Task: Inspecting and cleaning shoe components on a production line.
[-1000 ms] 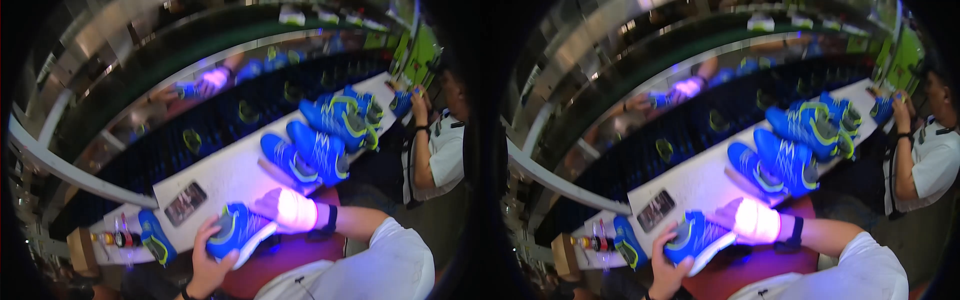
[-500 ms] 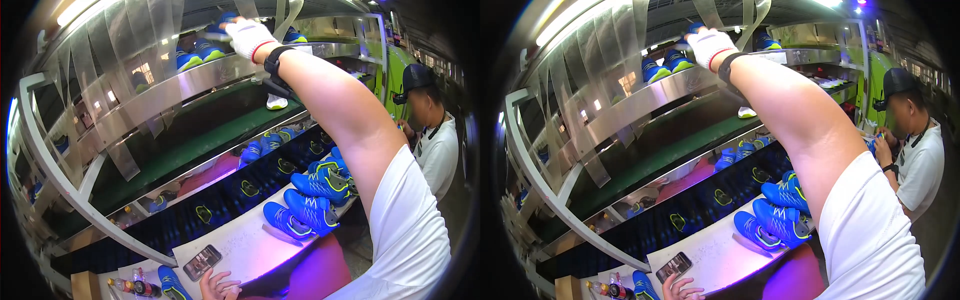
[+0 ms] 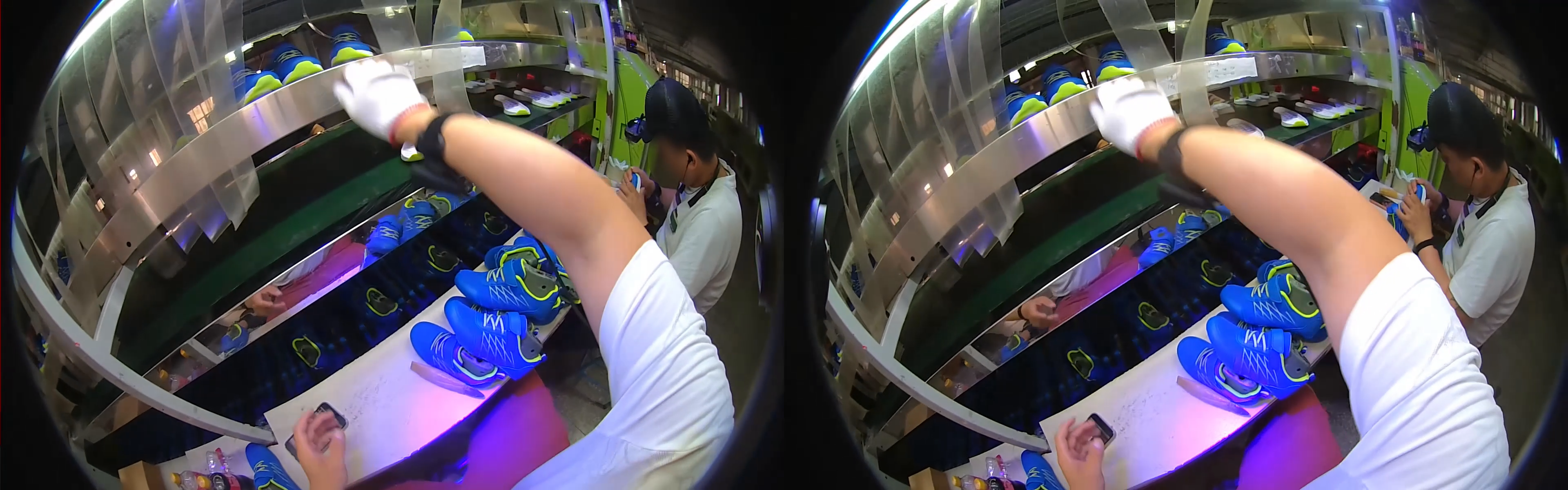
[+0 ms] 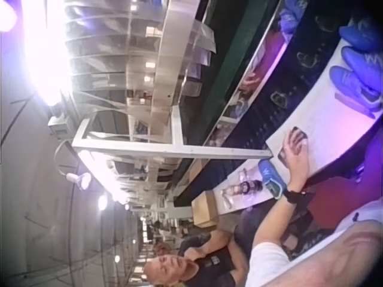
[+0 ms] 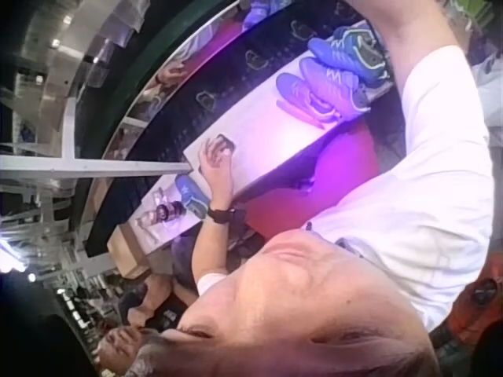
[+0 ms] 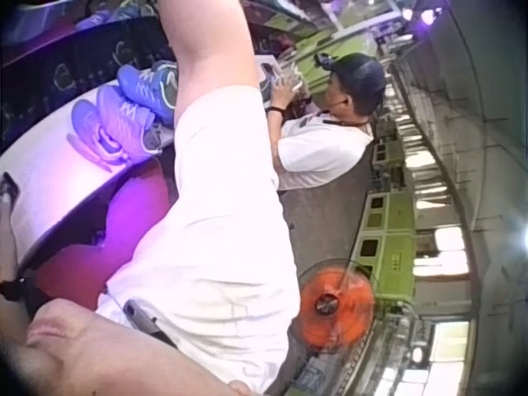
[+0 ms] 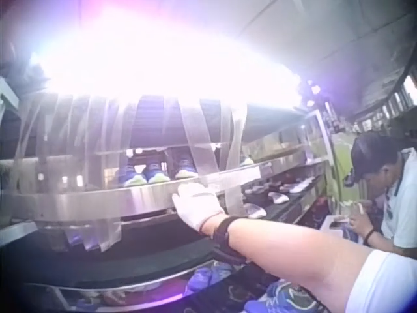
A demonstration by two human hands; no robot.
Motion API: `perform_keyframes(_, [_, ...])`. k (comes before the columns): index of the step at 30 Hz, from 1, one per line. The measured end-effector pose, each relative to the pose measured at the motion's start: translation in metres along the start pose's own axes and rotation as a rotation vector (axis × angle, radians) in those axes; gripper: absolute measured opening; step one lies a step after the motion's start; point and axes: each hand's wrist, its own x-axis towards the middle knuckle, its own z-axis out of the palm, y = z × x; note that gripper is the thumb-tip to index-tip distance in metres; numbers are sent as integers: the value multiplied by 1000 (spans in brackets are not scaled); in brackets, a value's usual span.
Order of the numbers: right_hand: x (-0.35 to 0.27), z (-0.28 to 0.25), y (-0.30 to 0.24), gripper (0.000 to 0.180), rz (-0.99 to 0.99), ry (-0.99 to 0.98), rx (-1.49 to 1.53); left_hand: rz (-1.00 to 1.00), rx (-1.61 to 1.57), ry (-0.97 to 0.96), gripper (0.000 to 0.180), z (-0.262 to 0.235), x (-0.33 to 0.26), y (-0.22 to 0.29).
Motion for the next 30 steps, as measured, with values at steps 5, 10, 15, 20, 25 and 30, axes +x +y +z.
perform_keyframes(5, [-100,47,41,46,417,-561,-190,107,244,177,88,23,136,-46])
perform_keyframes(10, [-94,59,33,31,422,-570,-81,-132,524,310,85,-38,284,-166])
perform_keyframes(15, [-90,57,30,28,434,-470,-58,-355,951,265,84,-70,307,-162])
perform_keyframes(20, [-105,49,57,38,446,-468,-123,-633,-458,42,64,-7,227,-53])
perform_keyframes(25, [-104,48,39,36,196,-349,121,-747,-649,-47,63,40,48,12])
perform_keyframes(30, [-189,-37,-33,22,-368,31,482,-684,-214,-202,53,25,-1,8])
